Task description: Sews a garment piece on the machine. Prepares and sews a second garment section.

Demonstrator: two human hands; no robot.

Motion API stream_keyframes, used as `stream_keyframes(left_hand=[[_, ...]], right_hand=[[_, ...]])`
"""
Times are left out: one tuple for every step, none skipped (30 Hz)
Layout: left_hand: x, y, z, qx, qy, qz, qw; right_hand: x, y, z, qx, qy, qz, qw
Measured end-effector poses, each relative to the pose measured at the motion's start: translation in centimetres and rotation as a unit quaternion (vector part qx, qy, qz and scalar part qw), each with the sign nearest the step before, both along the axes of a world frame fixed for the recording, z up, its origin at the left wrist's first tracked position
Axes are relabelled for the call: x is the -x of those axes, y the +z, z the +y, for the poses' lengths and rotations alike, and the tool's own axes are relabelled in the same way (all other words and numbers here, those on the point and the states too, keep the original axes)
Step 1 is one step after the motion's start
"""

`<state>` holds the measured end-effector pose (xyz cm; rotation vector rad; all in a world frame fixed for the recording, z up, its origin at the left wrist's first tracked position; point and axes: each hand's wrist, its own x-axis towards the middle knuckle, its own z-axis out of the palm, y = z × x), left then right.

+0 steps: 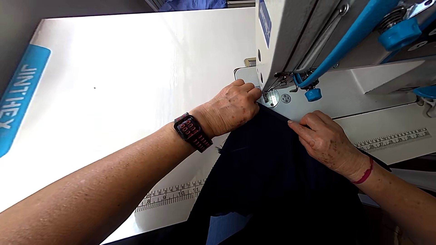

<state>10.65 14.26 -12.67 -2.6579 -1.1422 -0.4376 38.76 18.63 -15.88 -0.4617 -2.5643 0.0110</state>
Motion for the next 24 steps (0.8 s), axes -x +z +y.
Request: stream_keyframes(left_hand=[[-0.7,0.3,-0.5,0.022,0.030,0.002,0.999],[-1.7,0.5,-1.2,0.043,0.067,0.002,0.997],[-3.0,0.6,-1.9,0.064,0.112,-0.001,0.992],[-4.4,0.7,-2.6,0.085,0.162,-0.008,0.983],[-5.9,0.7,-3.2,0.100,0.215,-0.015,0.971],[-7.4,0.4,-3.7,0.109,0.269,-0.024,0.957],[-8.9,0.0,-4.3,0.116,0.321,-0.028,0.939],[-10.2,-0.4,-4.8,0.133,0.369,-0.038,0.919],[-11.3,-1.0,-5.3,0.147,0.406,-0.057,0.900],[-12.1,-1.7,-5.9,0.150,0.429,-0.083,0.887],[-12.5,-2.5,-6.5,0.139,0.436,-0.109,0.882],[-12.6,-3.4,-7.1,0.118,0.430,-0.125,0.886],[-12.1,-4.2,-7.8,0.098,0.408,-0.134,0.898],[-11.1,-4.7,-8.3,0.089,0.374,-0.135,0.913],[-9.7,-4.9,-8.7,0.092,0.329,-0.130,0.931],[-8.1,-4.8,-8.8,0.104,0.280,-0.127,0.946],[-6.5,-4.6,-8.8,0.113,0.228,-0.125,0.959],[-5.0,-4.5,-8.5,0.115,0.181,-0.122,0.969],[-3.8,-4.4,-8.1,0.116,0.140,-0.120,0.976],[-3.0,-4.3,-7.5,0.113,0.110,-0.117,0.981],[-2.5,-4.3,-7.1,0.108,0.092,-0.114,0.983],[-2.2,-4.3,-6.7,0.105,0.084,-0.113,0.985],[-2.1,-4.2,-6.4,0.103,0.081,-0.110,0.985],[-2.1,-4.2,-6.3,0.100,0.083,-0.106,0.986]], right_hand=[[0.1,0.2,0.0,-0.003,0.007,-0.013,1.000],[0.1,0.4,0.0,-0.006,0.013,-0.024,1.000],[0.1,0.6,0.1,-0.008,0.019,-0.034,0.999],[0.0,0.8,0.1,-0.009,0.025,-0.042,0.999],[0.0,0.9,0.2,-0.012,0.030,-0.049,0.998],[-0.1,1.0,0.3,-0.015,0.035,-0.053,0.998],[-0.1,1.0,0.4,-0.016,0.041,-0.058,0.997],[-0.1,1.1,0.3,-0.016,0.045,-0.064,0.997],[-0.2,1.2,0.0,-0.014,0.049,-0.071,0.996],[-0.3,1.4,-0.4,-0.007,0.054,-0.077,0.996],[-0.4,1.6,-0.8,0.004,0.062,-0.082,0.995],[-0.5,2.0,-1.0,0.029,0.078,-0.083,0.993],[-0.6,2.3,-0.9,0.068,0.101,-0.080,0.989],[-0.6,2.7,-0.5,0.111,0.121,-0.070,0.984],[-0.6,3.1,0.3,0.138,0.135,-0.057,0.980],[-0.3,3.2,1.1,0.142,0.142,-0.040,0.979],[0.1,3.0,1.9,0.127,0.149,-0.021,0.980],[0.7,2.6,2.7,0.103,0.157,-0.006,0.982],[1.3,2.0,3.3,0.082,0.163,0.003,0.983],[1.8,1.5,3.6,0.067,0.167,0.009,0.984],[2.2,0.9,3.7,0.058,0.169,0.011,0.984],[2.5,0.4,3.6,0.052,0.167,0.014,0.984],[2.7,0.0,3.6,0.046,0.164,0.016,0.985],[2.8,-0.3,3.6,0.044,0.160,0.016,0.986]])
